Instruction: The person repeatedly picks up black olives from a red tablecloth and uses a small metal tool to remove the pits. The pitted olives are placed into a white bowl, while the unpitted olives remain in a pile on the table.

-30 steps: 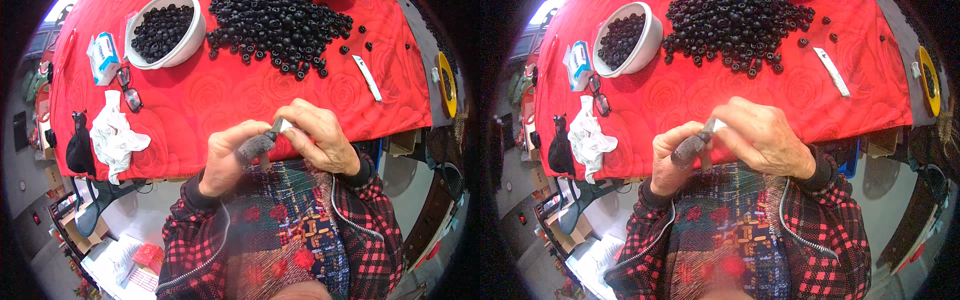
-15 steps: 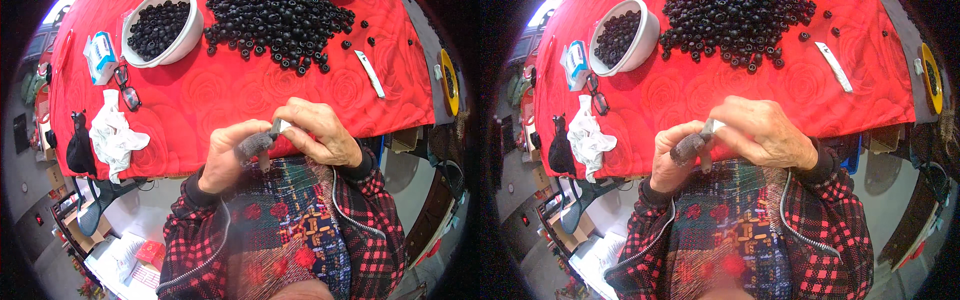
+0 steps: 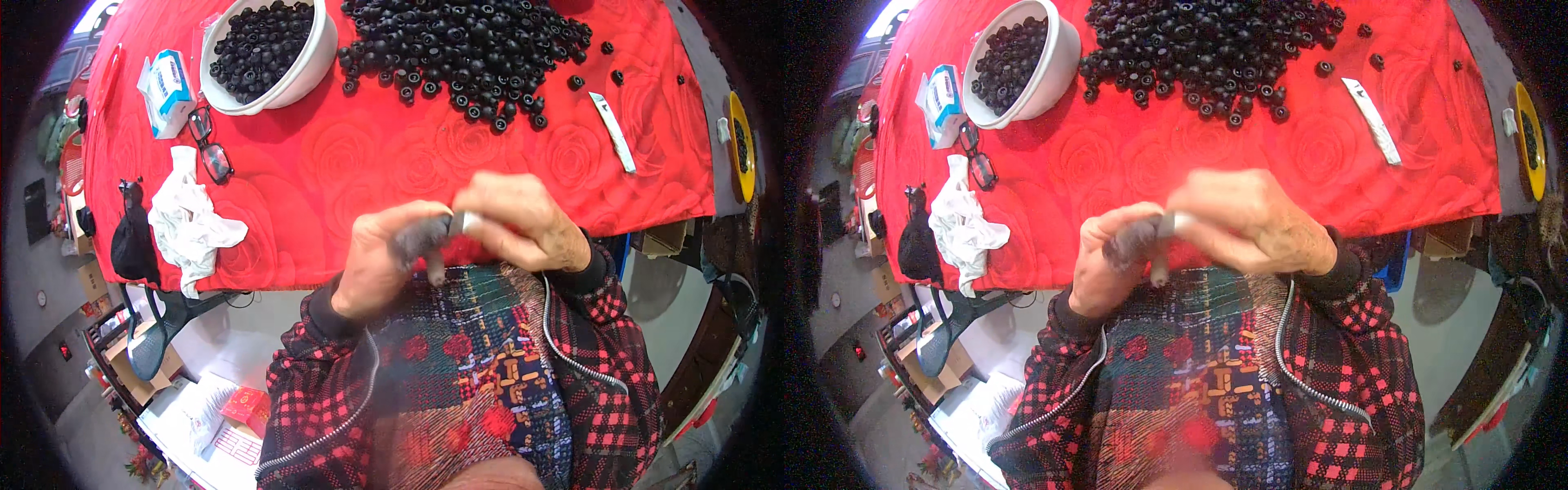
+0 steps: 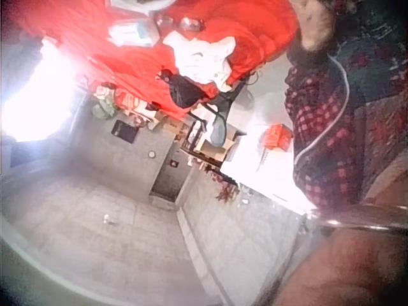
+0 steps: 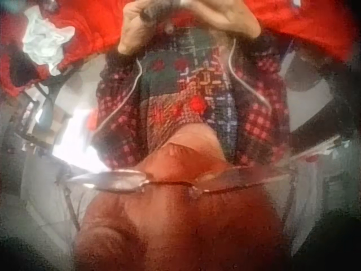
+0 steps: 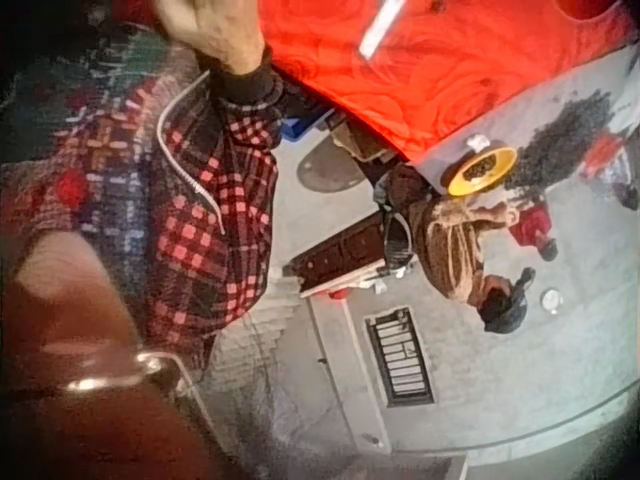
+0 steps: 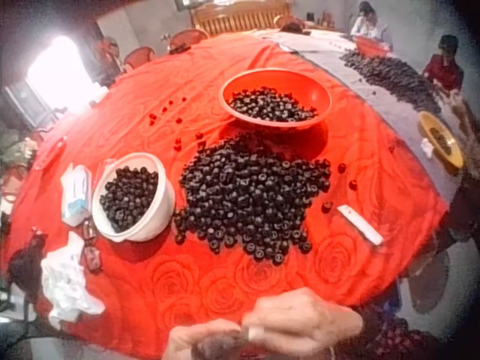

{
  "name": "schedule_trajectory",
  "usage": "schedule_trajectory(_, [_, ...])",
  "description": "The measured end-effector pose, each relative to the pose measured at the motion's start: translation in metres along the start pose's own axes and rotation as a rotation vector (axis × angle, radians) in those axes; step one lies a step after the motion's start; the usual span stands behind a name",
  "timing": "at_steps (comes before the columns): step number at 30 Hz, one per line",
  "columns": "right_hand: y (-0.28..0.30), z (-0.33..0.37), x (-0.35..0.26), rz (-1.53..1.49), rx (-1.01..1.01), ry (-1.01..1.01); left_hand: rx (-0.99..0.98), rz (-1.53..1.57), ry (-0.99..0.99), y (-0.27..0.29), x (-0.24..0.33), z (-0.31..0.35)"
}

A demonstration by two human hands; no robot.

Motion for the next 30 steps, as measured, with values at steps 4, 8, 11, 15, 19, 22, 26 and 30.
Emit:
schedule_trajectory(4, [-0.017,0.011,0.000,-0.030,-0.136,0.087,0.102,0.178,-0.029,0.008,-0.001,-0.007])
schedule_trajectory(8, [0.007,0.000,-0.012,0.063,0.203,0.092,0.075,0.202,0.129,-0.001,-0.007,-0.004])
schedule_trajectory(11, [-0.005,-0.006,-0.022,0.283,0.336,0.194,0.078,0.330,0.174,-0.006,-0.018,-0.005])
schedule_trajectory(15, [-0.011,-0.001,-0.019,0.234,0.393,0.233,-0.062,0.470,0.155,-0.001,-0.023,-0.001])
schedule_trajectory(19, [-0.016,-0.001,-0.026,0.245,0.413,0.285,-0.069,0.406,0.157,0.002,-0.026,0.002])
schedule_trajectory(22, [-0.016,0.001,-0.027,0.275,0.420,0.286,0.037,0.174,0.002,0.010,-0.001,0.000])
schedule_trajectory(26, [-0.004,0.004,-0.001,0.296,0.497,0.171,0.280,-0.455,-0.556,0.039,0.101,-0.030])
schedule_trajectory(30, [-0.002,0.003,0.019,0.300,0.539,0.004,0.423,-1.217,-0.838,0.092,0.179,-0.071])
Point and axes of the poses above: each hand's wrist, its own z-axis away from the middle knuckle, its own y-axis out of the back of the hand, x = y × z, the point moved 5 cm from there along -z, towards the middle knuckle, and after that the axes turned 14 degrees about -y, right-handed, at the moved point
